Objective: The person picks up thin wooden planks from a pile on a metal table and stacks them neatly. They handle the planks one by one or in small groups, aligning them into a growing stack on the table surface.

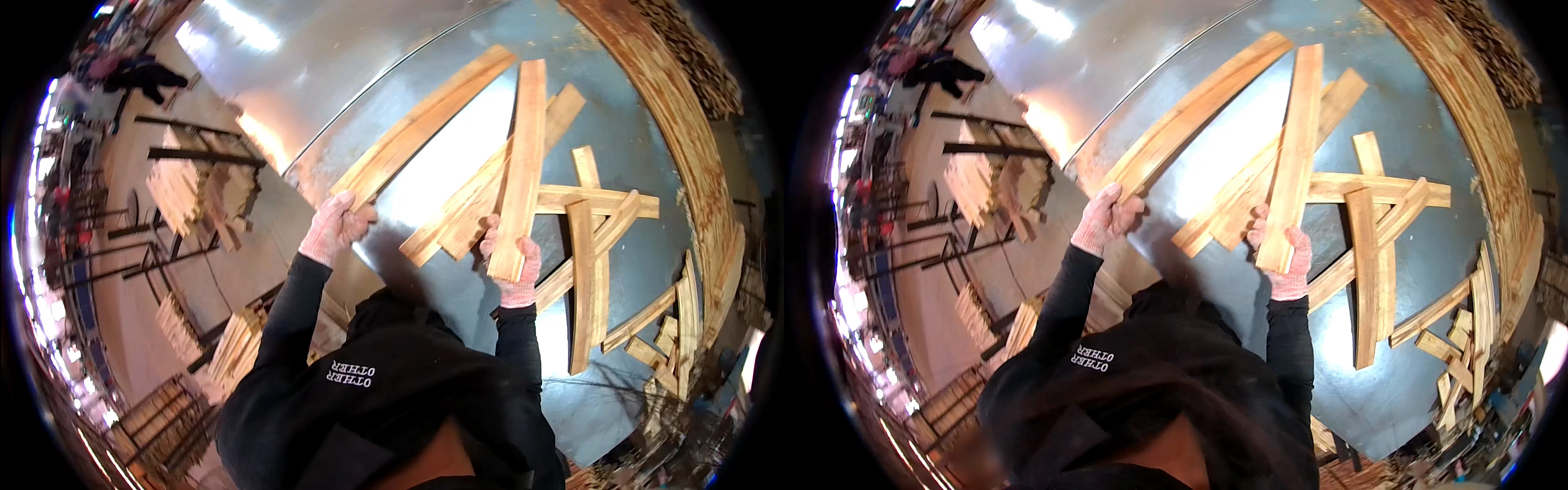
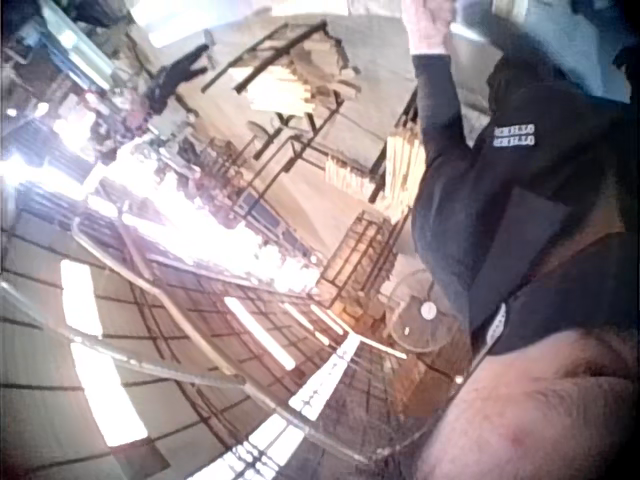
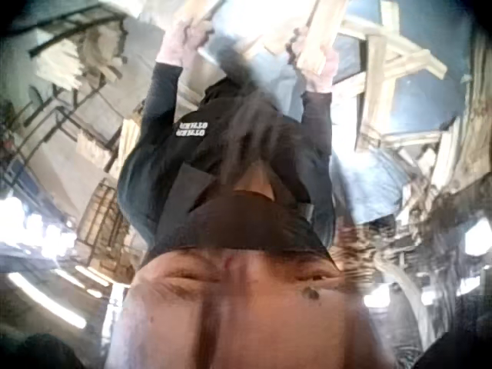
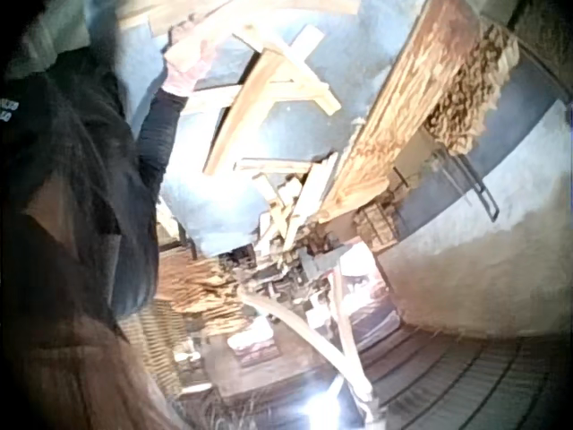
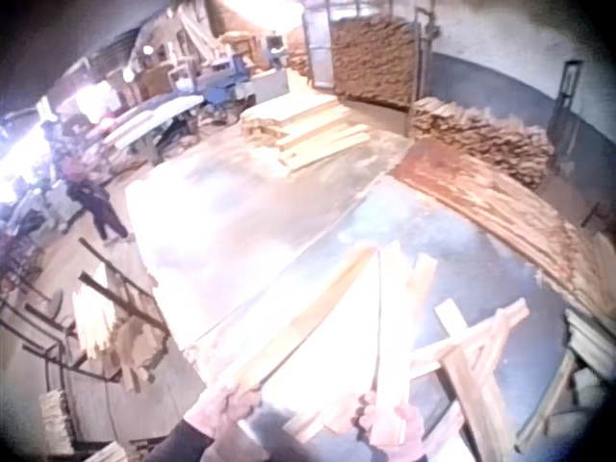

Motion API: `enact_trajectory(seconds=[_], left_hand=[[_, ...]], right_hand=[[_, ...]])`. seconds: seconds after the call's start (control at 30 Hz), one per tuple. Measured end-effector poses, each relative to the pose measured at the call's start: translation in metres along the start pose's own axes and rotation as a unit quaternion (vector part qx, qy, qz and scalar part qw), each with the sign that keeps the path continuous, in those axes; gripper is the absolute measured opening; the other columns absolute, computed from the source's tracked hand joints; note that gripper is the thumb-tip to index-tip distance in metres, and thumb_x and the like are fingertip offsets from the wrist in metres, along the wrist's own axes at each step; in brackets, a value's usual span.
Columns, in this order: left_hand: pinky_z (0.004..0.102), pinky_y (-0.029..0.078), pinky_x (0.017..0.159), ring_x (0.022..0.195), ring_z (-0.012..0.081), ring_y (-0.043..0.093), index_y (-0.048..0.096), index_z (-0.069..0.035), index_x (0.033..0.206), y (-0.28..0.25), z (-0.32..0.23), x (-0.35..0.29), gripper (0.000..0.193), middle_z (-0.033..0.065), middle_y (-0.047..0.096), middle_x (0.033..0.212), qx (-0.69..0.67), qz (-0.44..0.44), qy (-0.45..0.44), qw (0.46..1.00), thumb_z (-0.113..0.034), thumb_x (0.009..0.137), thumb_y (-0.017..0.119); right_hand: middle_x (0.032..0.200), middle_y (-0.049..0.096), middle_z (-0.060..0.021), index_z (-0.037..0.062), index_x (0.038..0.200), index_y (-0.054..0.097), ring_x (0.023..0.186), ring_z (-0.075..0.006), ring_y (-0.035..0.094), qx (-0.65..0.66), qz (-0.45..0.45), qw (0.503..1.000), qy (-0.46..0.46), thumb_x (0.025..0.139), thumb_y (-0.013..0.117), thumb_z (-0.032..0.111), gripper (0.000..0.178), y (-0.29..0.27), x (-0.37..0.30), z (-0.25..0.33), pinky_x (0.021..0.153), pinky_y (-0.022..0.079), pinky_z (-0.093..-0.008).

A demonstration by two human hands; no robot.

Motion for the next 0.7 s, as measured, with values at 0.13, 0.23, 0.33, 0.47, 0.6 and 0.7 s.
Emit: enact_trajectory(seconds=[0.13,0.23,0.33,0.47,0.6,0.7], left_hand=[[0.0229,0.049,0.045,0.054,0.0134,0.063,0.062,0.005,0.111,0.012,-0.021,0.044,0.041,0.0136,0.071,0.079,0.086,-0.072,0.082,0.99,-0.034,0.1,0.06],[0.0256,0.046,0.043,0.052,0.0132,0.061,0.063,0.001,0.102,0.013,-0.065,0.103,0.04,0.0113,0.068,0.071,0.162,-0.178,0.106,0.965,-0.038,0.099,0.059],[0.0324,0.047,0.045,0.052,0.0178,0.061,0.062,0.0,0.096,0.059,-0.154,0.192,0.039,0.0126,0.068,0.071,0.372,-0.232,0.112,0.892,-0.038,0.097,0.057],[0.0418,0.052,0.057,0.057,0.0276,0.064,0.063,-0.001,0.086,0.173,-0.298,0.314,0.042,0.0136,0.066,0.069,0.741,-0.08,0.463,0.48,-0.041,0.096,0.053],[0.0379,0.053,0.067,0.072,0.0228,0.066,0.062,-0.006,0.094,0.223,-0.204,0.348,0.03,0.0079,0.064,0.071,0.431,-0.069,0.109,0.893,-0.035,0.098,0.056],[0.0358,0.056,0.074,0.088,0.0214,0.066,0.059,-0.007,0.12,0.214,-0.06,0.245,0.035,0.0076,0.066,0.095,0.471,0.207,0.086,0.853,-0.035,0.099,0.06]], right_hand=[[0.116,0.053,-0.0172,-0.0096,0.137,0.038,0.089,-0.0215,0.055,0.042,0.003,0.999,-0.012,0.077,0.077,0.022,0.079,0.01,0.001,0.004,0.08,0.051,-0.0352],[0.113,0.05,-0.0132,-0.0017,0.14,0.038,0.084,-0.0217,0.051,0.044,-0.025,0.999,0.01,0.078,0.074,0.025,0.076,0.018,-0.001,-0.001,0.073,0.049,-0.0363],[0.114,0.05,-0.0139,-0.0006,0.14,0.039,0.084,-0.0223,0.049,-0.023,-0.035,0.998,-0.039,0.079,0.074,0.026,0.075,0.018,-0.009,0.007,0.073,0.047,-0.0362],[0.119,0.058,-0.0196,-0.0073,0.14,0.04,0.088,-0.0247,0.059,-0.037,-0.019,0.999,-0.031,0.084,0.071,0.023,0.071,0.015,-0.005,0.004,0.079,0.053,-0.0389],[0.115,0.06,-0.0152,-0.0064,0.141,0.042,0.092,-0.0219,0.062,-0.151,-0.097,0.98,-0.081,0.091,0.067,0.022,0.063,0.007,-0.002,0.03,0.083,0.054,-0.0385],[0.134,0.06,-0.0194,0.0023,0.149,0.041,0.12,-0.0321,0.061,-0.739,-0.2,0.587,-0.263,0.095,0.063,0.023,0.062,0.068,0.026,0.069,0.1,0.049,-0.0374]])
Point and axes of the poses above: each hand's wrist, its own x-axis towards the middle knuckle, its own y-axis out of the palm, z = x × y, the point moved 9 cm from there along x, towards the middle knuckle
